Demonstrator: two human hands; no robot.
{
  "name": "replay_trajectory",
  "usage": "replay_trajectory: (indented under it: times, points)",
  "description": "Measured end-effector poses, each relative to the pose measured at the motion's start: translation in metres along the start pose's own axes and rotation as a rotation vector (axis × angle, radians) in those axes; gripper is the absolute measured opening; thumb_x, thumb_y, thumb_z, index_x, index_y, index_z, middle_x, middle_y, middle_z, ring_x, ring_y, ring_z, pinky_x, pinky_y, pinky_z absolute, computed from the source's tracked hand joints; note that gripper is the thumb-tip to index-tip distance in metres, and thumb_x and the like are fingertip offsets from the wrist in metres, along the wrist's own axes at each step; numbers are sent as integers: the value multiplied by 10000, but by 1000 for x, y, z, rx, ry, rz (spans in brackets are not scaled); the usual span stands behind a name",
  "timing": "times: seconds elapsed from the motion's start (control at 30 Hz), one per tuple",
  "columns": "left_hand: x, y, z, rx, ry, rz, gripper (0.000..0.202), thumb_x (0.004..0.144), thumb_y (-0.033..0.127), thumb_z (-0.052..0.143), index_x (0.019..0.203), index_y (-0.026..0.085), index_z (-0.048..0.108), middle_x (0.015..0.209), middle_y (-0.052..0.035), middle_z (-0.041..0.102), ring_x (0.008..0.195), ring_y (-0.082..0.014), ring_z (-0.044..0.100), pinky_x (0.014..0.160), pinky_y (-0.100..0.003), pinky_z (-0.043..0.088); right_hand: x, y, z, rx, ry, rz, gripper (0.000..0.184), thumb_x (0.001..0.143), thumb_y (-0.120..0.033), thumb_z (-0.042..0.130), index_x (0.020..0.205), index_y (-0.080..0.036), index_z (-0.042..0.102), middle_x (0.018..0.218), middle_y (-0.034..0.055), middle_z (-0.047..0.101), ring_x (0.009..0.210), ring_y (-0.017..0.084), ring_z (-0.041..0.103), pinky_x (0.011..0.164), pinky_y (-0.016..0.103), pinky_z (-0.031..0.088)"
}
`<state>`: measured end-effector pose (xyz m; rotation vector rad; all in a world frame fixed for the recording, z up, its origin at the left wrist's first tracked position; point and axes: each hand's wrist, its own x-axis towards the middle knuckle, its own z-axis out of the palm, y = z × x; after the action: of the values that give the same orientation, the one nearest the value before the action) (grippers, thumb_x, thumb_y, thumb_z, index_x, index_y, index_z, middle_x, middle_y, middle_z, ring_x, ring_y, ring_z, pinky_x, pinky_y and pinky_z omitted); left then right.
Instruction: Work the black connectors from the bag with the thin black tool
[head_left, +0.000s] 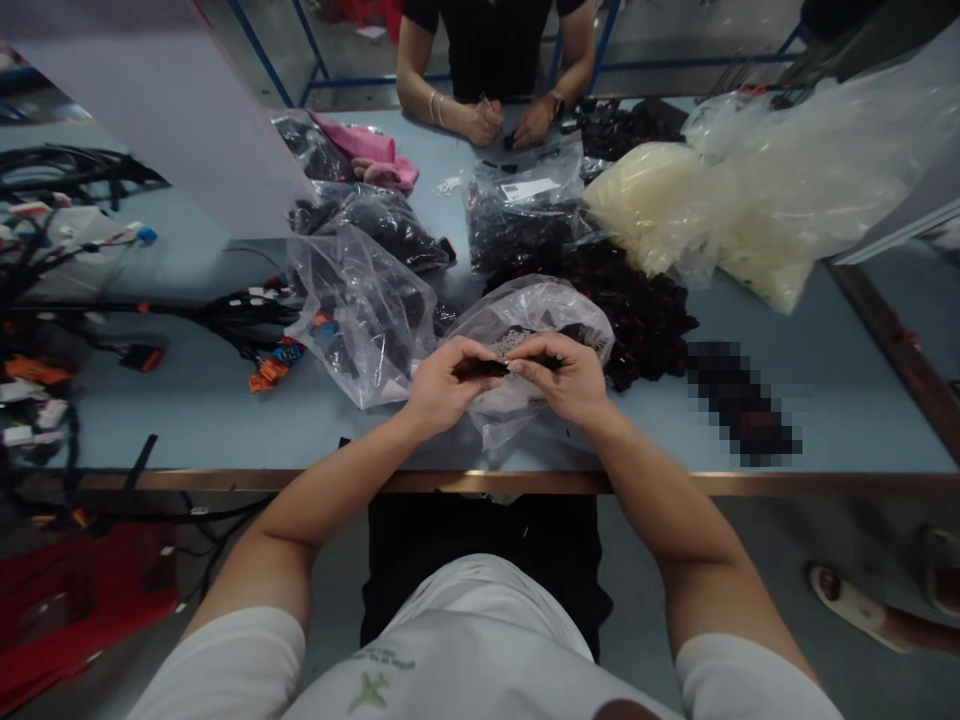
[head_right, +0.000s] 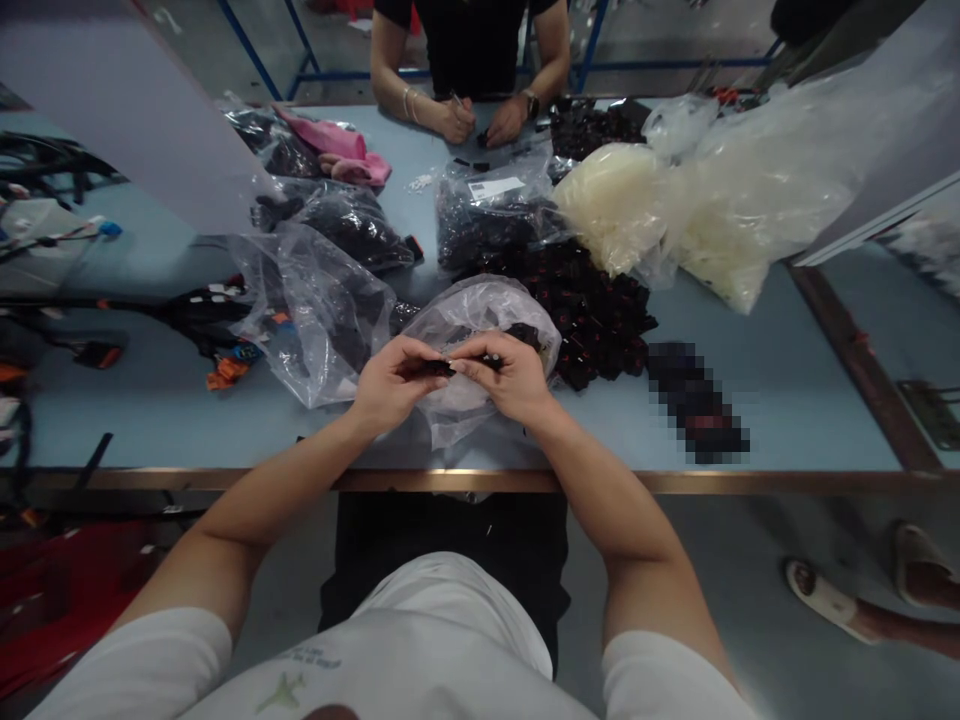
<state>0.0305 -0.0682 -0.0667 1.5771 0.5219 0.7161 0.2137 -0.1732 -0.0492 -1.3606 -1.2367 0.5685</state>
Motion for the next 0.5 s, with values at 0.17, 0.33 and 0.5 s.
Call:
replay_trajectory:
  times: [0.17,0.33,0.5]
  points:
    - [-3,6,2,109,19,72,407,796,485,923,1002,206,710,929,-30,803,824,-181,787,807,-326,669,1,-1,-2,-45,-59,-36,270,916,-539,816,876,-272,833,873,42,822,820,214,742,849,395,612]
    - [-4,5,0,238,35,145,353,847,485,889,1010,213,734,935,-25,800,821,-165,779,793,-286,656,1,0,-3,-63,-90,-59,242,926,-507,814,877,-270,828,849,36,810,796,203,729,808,370,589]
    - [-6,7,-4,449,22,218,192,905,364,837,1032,238,769,966,-21,812,839,-167,775,771,-262,627,2,3,-6,-71,-119,-42,266,910,-515,820,845,-257,809,830,32,799,768,190,703,782,353,578]
